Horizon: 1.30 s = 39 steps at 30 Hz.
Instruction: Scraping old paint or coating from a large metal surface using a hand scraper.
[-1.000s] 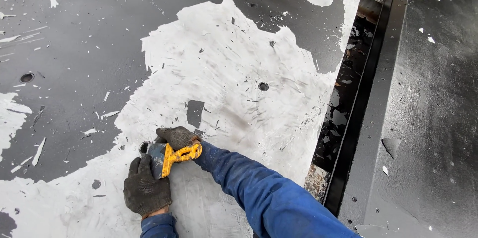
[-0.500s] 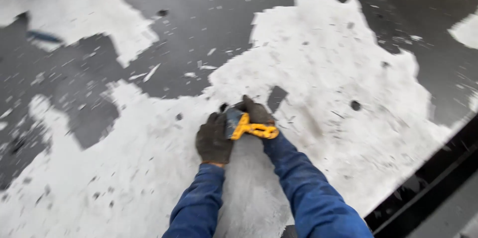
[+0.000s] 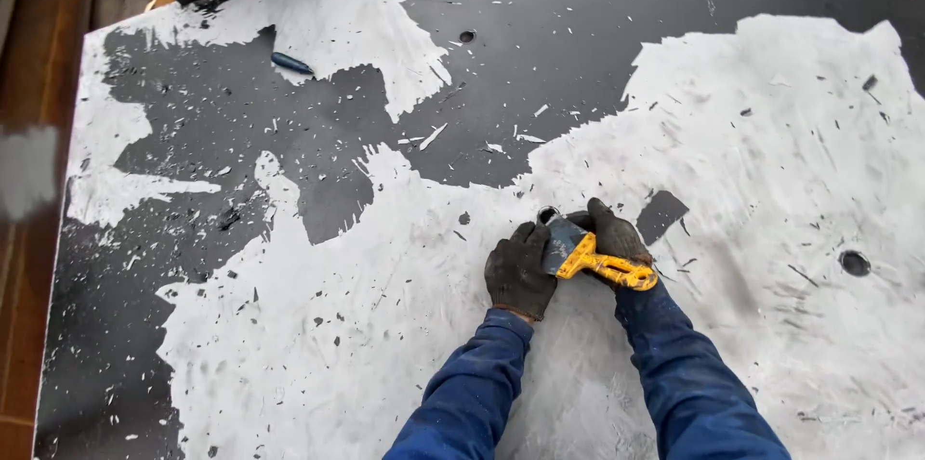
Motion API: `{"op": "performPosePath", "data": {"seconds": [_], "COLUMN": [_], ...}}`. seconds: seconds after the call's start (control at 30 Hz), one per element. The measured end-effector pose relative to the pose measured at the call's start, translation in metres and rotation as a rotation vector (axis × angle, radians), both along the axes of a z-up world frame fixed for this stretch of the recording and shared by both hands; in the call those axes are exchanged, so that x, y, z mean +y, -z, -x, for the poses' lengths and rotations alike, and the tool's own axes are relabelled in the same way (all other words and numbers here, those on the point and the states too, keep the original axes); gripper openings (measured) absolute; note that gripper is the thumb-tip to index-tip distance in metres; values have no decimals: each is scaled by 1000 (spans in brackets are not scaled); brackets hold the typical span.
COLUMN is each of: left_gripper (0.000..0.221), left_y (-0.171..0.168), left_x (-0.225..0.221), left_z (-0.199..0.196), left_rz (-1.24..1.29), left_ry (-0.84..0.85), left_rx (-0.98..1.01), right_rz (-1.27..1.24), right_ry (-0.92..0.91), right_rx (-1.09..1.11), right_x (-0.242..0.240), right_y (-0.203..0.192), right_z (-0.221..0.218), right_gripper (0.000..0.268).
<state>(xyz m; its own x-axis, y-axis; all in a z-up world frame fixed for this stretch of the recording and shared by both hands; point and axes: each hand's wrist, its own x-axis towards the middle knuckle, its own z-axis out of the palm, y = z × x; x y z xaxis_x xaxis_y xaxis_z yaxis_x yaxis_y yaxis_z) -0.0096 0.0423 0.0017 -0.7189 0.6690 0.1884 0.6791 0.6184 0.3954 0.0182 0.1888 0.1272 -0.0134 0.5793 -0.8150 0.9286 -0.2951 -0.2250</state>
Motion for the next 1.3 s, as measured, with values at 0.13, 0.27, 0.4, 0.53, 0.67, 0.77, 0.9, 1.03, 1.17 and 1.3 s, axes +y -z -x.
{"op": "performPosePath", "data": {"seconds": [0.13, 0.27, 0.4, 0.53, 0.67, 0.77, 0.9, 1.03, 1.17, 1.3], "left_gripper": [46, 47, 54, 48, 45, 54, 56, 52, 43, 43], "left_y": [10, 32, 27, 45, -28, -22, -2, 119, 184, 198], "left_x": [-2, 4, -9, -11, -5, -9, -37, -76, -98, -138], "left_z": [-1, -1, 11, 2, -12, -15, -7, 29, 22, 0], "left_rz": [-32, -48, -92, -276, -247, -117, -92, 81, 145, 52], "left_ry": [4, -33, 13, 141, 183, 148, 299, 292, 218, 449], "left_rx": [26, 94, 48, 124, 141, 126, 56, -483, -688, -325], "right_rz": [28, 36, -70, -301, -817, -512, -566, -747, -567, -442], "right_ry": [84, 76, 25, -133, -434, 214, 144, -262, -812, -802], "right_rx": [876, 842, 768, 680, 895, 1182, 1066, 1022, 848, 783], "right_x": [22, 27, 28, 41, 2, -16, -48, -98, -131, -146], "right_y": [109, 117, 153, 247, 136, 143, 118, 81, 24, 49], "right_z": [-46, -44, -19, -42, -62, -67, -113, -176, -213, -204], "right_gripper": [53, 51, 48, 45, 24, 27, 36, 28, 62, 71]}}
